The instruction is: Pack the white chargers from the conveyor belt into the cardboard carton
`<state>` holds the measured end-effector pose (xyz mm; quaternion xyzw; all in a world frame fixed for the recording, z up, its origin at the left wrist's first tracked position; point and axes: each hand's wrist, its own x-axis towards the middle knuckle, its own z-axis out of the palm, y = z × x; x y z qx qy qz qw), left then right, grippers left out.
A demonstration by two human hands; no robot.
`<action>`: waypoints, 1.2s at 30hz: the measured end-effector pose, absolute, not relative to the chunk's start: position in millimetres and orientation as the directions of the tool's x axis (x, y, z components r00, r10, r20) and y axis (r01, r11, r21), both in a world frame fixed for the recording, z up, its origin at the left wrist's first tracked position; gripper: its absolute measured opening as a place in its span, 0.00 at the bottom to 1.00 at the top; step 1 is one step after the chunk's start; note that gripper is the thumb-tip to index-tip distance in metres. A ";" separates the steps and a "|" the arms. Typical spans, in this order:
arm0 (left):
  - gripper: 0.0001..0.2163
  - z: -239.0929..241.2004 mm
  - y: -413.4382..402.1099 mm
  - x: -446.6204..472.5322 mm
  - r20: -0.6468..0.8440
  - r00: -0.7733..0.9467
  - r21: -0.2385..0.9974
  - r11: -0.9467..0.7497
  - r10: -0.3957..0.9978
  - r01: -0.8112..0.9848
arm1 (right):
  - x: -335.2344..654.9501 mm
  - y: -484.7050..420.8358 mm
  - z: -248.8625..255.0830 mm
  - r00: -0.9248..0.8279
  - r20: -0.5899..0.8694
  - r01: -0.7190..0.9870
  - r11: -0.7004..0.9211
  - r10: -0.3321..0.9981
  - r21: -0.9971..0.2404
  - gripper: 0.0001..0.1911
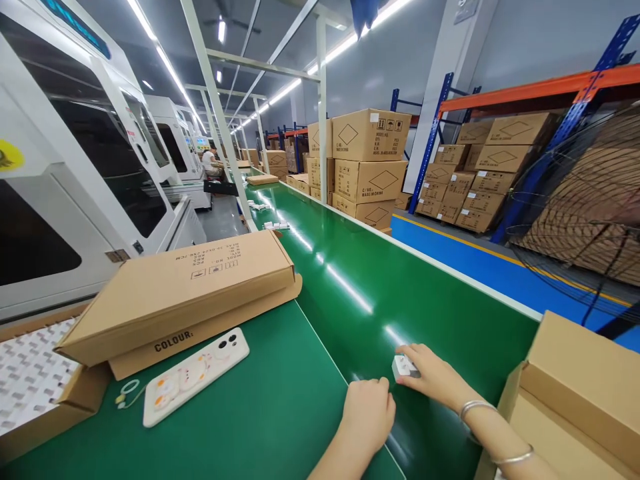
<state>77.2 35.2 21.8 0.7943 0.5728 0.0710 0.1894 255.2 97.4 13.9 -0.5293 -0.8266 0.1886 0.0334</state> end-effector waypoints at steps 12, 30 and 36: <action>0.12 14.0 35.1 78.3 -0.085 0.312 0.352 -0.265 0.946 0.898 | 255.7 79.3 26.2 -0.349 -0.118 0.831 0.248 0.930 -0.498 0.19; 0.13 17.9 35.6 82.1 -0.118 0.271 0.274 -0.231 0.955 0.934 | 272.6 -91.4 48.0 -0.373 -0.212 -0.611 -0.411 0.903 -0.677 0.25; 0.14 22.1 30.9 84.8 -0.130 0.236 0.219 -0.205 0.963 0.954 | 260.6 -109.6 60.4 -0.405 -0.108 -0.715 -0.389 0.908 -0.582 0.28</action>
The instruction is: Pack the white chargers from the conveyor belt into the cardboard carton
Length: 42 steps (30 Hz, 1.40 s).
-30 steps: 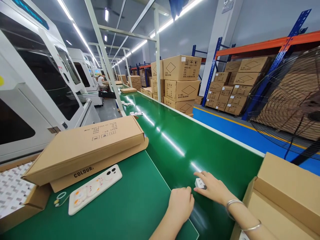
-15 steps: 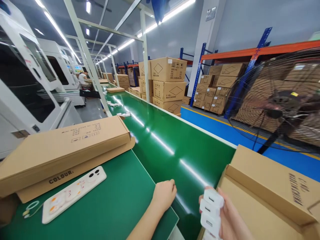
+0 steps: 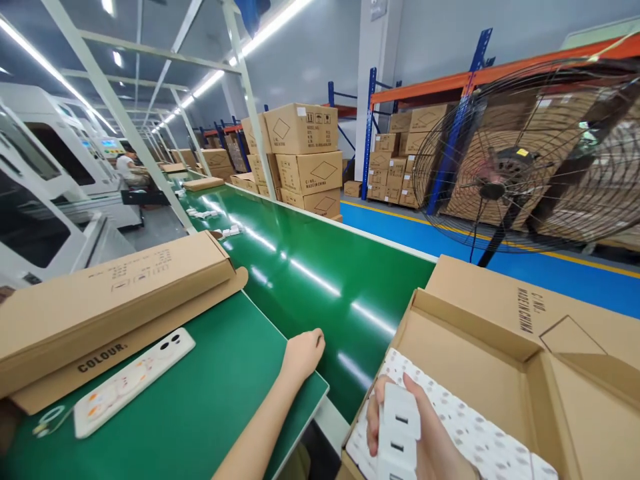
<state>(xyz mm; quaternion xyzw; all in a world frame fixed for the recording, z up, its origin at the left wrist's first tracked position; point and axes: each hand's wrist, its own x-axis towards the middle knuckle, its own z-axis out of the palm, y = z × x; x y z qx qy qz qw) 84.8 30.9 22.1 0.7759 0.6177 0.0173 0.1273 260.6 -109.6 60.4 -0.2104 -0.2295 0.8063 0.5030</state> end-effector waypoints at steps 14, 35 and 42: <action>0.14 16.5 29.4 83.5 -0.056 0.255 0.181 -0.241 0.965 0.953 | 262.6 -115.2 64.7 -0.395 -0.139 -0.722 -0.400 0.908 -0.564 0.30; 0.12 9.9 35.1 83.1 -0.032 0.249 0.227 -0.236 0.968 0.945 | 380.5 -30.7 76.2 0.382 -0.319 0.234 -0.424 0.867 -0.875 0.22; 0.12 7.8 37.0 83.3 -0.046 0.245 0.220 -0.229 0.968 0.948 | 377.4 -31.4 29.7 0.156 -0.384 0.480 -0.410 0.910 -0.775 0.30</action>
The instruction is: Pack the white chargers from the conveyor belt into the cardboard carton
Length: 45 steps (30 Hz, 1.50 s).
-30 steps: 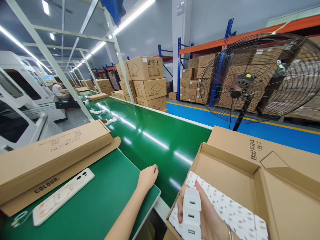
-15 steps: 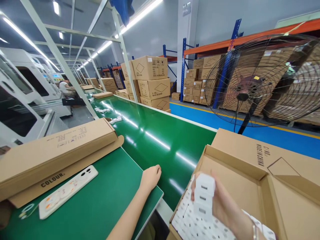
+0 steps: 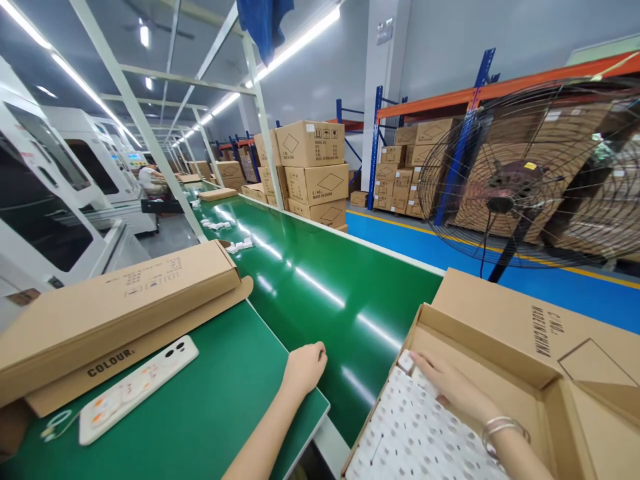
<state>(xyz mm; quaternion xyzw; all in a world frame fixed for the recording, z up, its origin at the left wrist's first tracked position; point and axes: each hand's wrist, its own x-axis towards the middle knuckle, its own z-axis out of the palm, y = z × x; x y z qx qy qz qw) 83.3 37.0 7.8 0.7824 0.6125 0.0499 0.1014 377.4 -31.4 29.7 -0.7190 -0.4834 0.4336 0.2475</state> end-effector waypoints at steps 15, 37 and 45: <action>0.12 12.2 34.6 84.5 -0.046 0.230 0.207 -0.216 0.972 0.954 | 376.1 -37.4 21.1 0.161 -0.289 0.430 -0.331 0.944 -0.840 0.32; 0.12 19.3 28.5 85.0 -0.049 0.213 0.204 -0.199 0.976 0.959 | 373.8 -37.1 17.0 0.144 -0.191 0.469 -0.237 0.971 -0.851 0.29; 0.12 16.6 30.6 84.8 -0.035 0.208 0.209 -0.196 0.978 0.958 | 366.8 -34.7 20.5 0.120 -0.140 0.459 -0.180 0.983 -0.870 0.30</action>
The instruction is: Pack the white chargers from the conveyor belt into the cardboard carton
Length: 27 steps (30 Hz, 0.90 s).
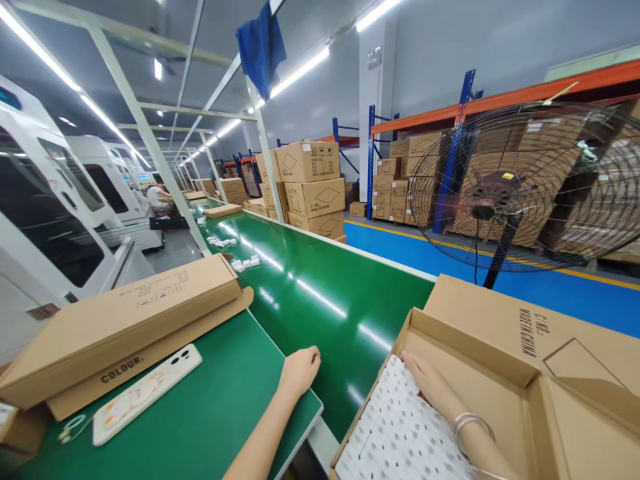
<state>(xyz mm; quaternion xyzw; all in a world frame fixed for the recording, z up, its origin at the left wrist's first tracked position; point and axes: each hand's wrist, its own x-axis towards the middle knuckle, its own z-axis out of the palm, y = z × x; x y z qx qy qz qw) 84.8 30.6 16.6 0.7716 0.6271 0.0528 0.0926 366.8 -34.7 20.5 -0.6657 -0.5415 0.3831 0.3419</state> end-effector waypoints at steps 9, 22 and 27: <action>0.11 18.0 31.4 84.7 -0.032 0.205 0.214 -0.194 0.978 0.958 | 367.8 -30.7 15.0 0.126 -0.169 0.424 -0.207 0.978 -0.882 0.31; 0.12 20.0 31.1 84.8 -0.061 0.221 0.231 -0.201 0.973 0.952 | 372.5 -36.1 22.5 0.139 -0.181 0.484 -0.226 0.974 -0.846 0.31; 0.13 21.8 31.0 85.3 -0.070 0.218 0.231 -0.197 0.973 0.953 | 372.8 -35.4 20.0 0.234 -0.184 0.480 -0.278 0.955 -0.832 0.32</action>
